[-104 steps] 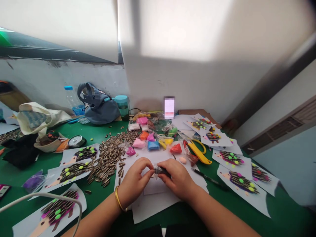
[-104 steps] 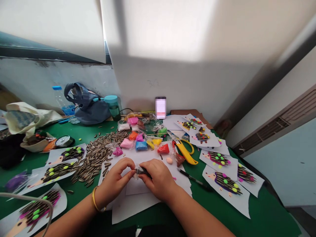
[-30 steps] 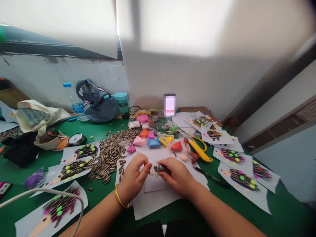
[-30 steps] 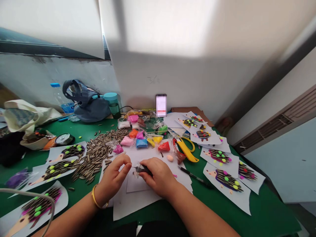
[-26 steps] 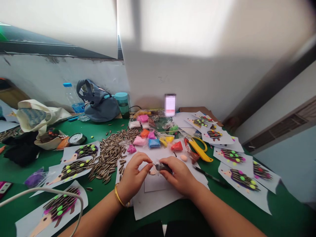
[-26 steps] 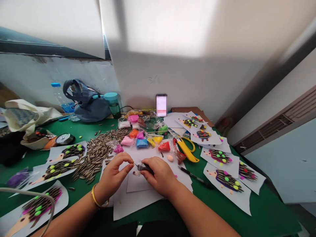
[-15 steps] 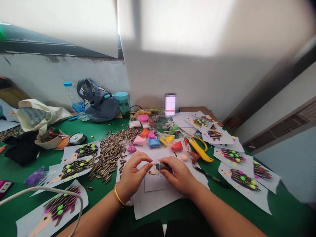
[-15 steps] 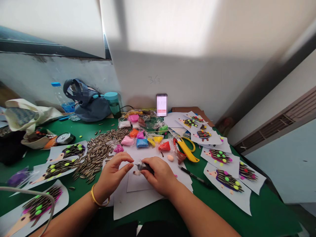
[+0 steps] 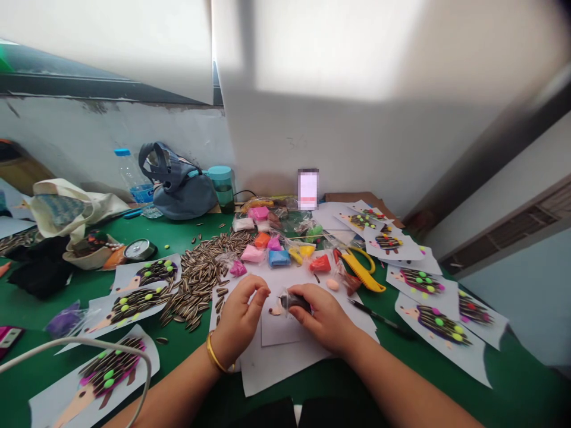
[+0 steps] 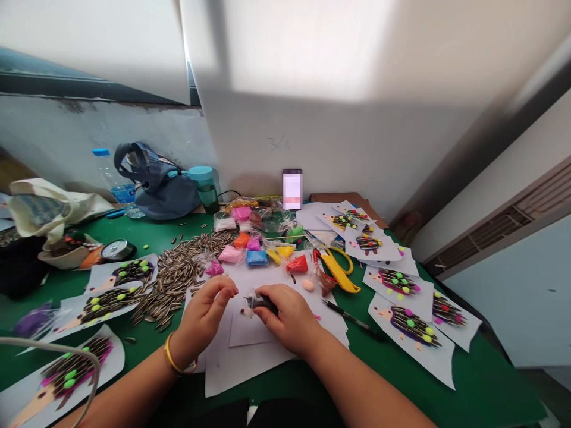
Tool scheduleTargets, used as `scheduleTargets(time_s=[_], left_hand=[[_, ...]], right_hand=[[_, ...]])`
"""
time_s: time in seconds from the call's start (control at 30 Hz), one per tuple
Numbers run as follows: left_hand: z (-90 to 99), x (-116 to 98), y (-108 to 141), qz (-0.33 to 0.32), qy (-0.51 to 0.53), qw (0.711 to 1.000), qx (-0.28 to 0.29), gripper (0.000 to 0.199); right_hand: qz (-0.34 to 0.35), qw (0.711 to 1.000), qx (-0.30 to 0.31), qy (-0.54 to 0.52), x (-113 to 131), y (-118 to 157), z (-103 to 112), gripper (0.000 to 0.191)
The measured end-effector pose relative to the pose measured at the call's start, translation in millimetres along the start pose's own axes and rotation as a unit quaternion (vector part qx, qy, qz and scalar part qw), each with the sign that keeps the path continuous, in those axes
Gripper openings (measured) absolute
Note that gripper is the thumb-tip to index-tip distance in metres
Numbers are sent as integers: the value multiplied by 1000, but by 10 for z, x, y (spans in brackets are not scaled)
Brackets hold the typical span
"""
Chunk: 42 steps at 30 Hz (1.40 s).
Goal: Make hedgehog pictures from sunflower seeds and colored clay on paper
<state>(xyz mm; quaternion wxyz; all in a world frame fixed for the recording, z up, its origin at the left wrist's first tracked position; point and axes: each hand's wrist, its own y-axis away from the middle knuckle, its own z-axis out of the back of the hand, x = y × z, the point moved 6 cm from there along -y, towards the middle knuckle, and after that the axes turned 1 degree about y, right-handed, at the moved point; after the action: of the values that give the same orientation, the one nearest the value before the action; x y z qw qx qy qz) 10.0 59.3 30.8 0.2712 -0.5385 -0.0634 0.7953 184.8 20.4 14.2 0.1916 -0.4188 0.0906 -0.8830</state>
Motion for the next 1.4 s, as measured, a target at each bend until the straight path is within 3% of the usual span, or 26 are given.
scheduleTargets(time_s=[0.17,0.3,0.43,0.53,0.7,0.83,1.0,1.2,1.4], left_hand=[[60,79,-21,53,54,997,-33,33],[30,168,-26,126,176,975,-54,34],[-52,237,-5,213,352,908,-71,33],[-89,259,22,277,441,849,-84,30],[-120,298,70,352,534,763,-96,22],[-143,321,87,385,563,725,-94,16],[-174,295,93,394,567,718,-89,19],[-321,197,171,373,547,748,-27,24],[-454,124,237,339,526,779,19,22]], right_hand=[[1,1000,-6,17,-5,-2,28,28],[-6,995,-64,72,-110,-44,124,29],[17,983,-111,146,-221,-178,202,34],[20,978,-92,188,-302,-299,165,37],[2,969,-68,236,-392,-347,96,41],[11,962,-95,256,-353,-275,171,38],[43,966,-126,222,-138,-167,252,29],[96,978,-164,86,374,-126,233,25],[71,988,-124,61,538,-180,124,21]])
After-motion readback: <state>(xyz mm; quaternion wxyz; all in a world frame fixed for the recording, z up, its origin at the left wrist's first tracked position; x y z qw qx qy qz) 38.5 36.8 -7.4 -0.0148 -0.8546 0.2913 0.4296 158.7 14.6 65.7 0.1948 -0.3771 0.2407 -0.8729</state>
